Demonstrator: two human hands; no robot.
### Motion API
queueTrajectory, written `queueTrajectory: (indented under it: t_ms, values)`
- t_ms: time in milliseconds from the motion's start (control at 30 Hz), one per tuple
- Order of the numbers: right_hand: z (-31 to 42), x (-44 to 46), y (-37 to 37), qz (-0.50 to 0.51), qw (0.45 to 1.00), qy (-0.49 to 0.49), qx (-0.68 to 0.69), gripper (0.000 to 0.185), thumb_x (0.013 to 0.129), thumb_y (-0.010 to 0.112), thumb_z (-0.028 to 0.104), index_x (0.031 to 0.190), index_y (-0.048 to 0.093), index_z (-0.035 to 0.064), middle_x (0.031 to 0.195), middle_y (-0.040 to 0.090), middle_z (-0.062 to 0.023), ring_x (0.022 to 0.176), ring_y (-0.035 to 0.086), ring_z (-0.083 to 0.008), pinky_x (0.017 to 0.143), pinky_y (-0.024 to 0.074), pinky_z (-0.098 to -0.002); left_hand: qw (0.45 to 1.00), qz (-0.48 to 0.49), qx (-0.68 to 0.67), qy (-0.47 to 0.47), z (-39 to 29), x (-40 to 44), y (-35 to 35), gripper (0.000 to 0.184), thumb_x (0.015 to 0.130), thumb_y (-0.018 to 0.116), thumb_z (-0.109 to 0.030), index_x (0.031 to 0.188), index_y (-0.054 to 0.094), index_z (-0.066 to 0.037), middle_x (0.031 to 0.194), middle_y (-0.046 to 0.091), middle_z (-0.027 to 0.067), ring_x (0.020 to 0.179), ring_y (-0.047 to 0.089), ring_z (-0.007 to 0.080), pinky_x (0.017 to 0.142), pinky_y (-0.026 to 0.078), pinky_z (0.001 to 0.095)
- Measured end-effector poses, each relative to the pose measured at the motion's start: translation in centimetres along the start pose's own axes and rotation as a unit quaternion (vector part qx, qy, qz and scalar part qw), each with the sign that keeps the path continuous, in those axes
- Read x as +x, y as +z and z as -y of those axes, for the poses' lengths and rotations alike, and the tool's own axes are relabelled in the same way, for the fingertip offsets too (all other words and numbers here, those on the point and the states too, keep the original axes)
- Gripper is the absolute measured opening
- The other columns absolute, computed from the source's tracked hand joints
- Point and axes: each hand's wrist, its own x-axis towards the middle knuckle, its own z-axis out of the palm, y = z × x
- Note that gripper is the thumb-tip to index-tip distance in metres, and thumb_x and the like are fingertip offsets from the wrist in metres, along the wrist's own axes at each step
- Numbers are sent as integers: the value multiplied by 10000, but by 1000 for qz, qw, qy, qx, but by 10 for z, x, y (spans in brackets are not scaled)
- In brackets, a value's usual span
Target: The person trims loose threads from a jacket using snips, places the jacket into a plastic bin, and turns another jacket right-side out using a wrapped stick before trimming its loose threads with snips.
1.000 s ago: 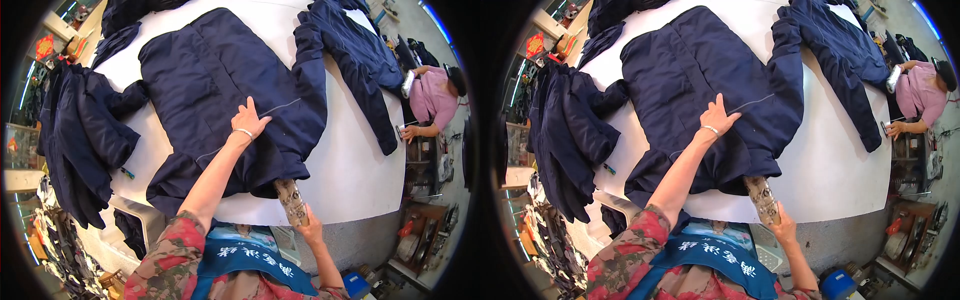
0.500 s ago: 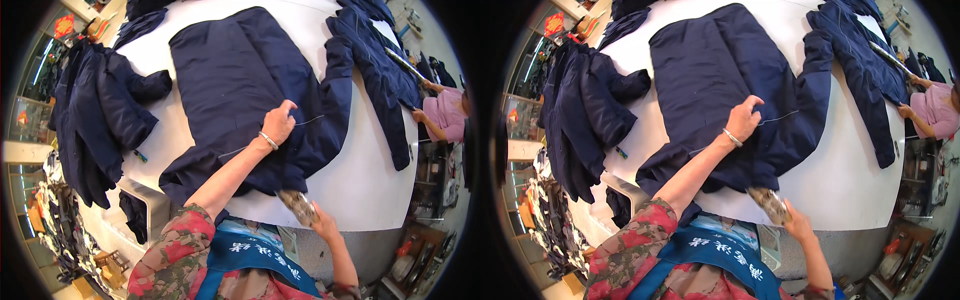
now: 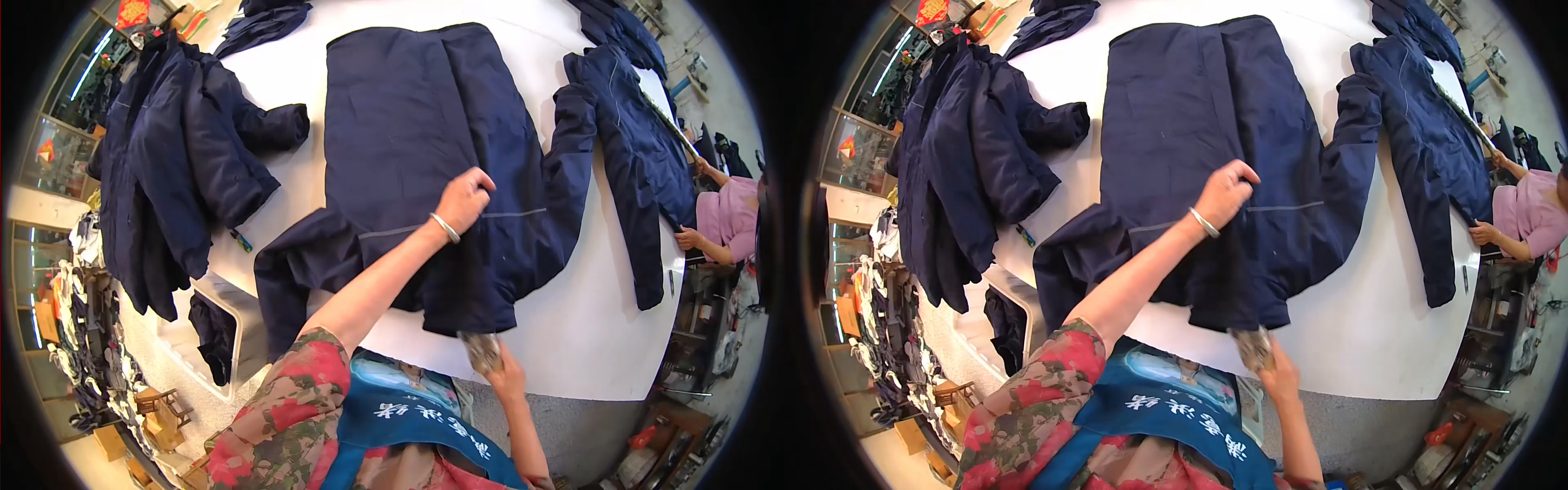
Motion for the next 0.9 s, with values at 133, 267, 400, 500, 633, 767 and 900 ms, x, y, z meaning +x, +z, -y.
queueTrajectory:
  t_ms: [133,267,400,500,633,767,900]
  values:
    - [29,56,10,94,992,-24,-79,437,658,702,155,1068,568,80,876,616,-205,820,583,-407,723,473,-450,998,39,40,-11,-15,-10,1,173,729,512,-38,880,595,-24,657,572,109,599,557,177,590,443,306]
    - [16,43,1,73,997,-28,-5,474,657,705,149,1103,566,64,911,632,-196,853,603,-380,731,483,-420,996,-63,58,32,-1,15,-18,170,724,514,-41,867,608,-33,617,552,89,566,540,164,555,424,302]
    - [9,20,-18,5,1000,-15,20,607,645,728,176,1212,543,61,977,641,-192,881,627,-344,732,488,-394,995,-45,-89,-15,19,21,-25,138,733,485,-11,825,587,-6,611,525,27,597,499,96,561,409,254]
    - [45,50,22,6,1000,22,6,605,644,735,185,1210,546,79,950,641,-192,858,625,-353,723,488,-402,999,-31,-41,-16,14,8,-9,118,737,479,-8,802,577,-6,640,554,38,621,520,94,587,416,246]
    - [53,56,35,22,999,31,11,625,651,719,190,1237,521,103,930,635,-195,842,616,-366,717,485,-414,994,-106,3,28,21,18,-11,141,744,512,-3,847,609,-9,638,516,-20,567,447,39,511,360,204]
    - [12,-3,-29,-34,999,-37,-12,571,691,653,151,1245,518,125,911,631,-186,824,611,-374,707,487,-433,982,-186,-14,36,24,43,-40,149,735,517,-10,847,615,-7,671,531,-33,578,444,29,516,355,194]
    - [-47,-106,-94,-91,972,-53,-211,464,718,577,97,1181,558,123,773,582,-134,643,580,-345,530,460,-435,967,-249,-55,30,23,74,-62,150,714,517,6,827,615,0,685,549,-15,567,444,41,510,352,190]
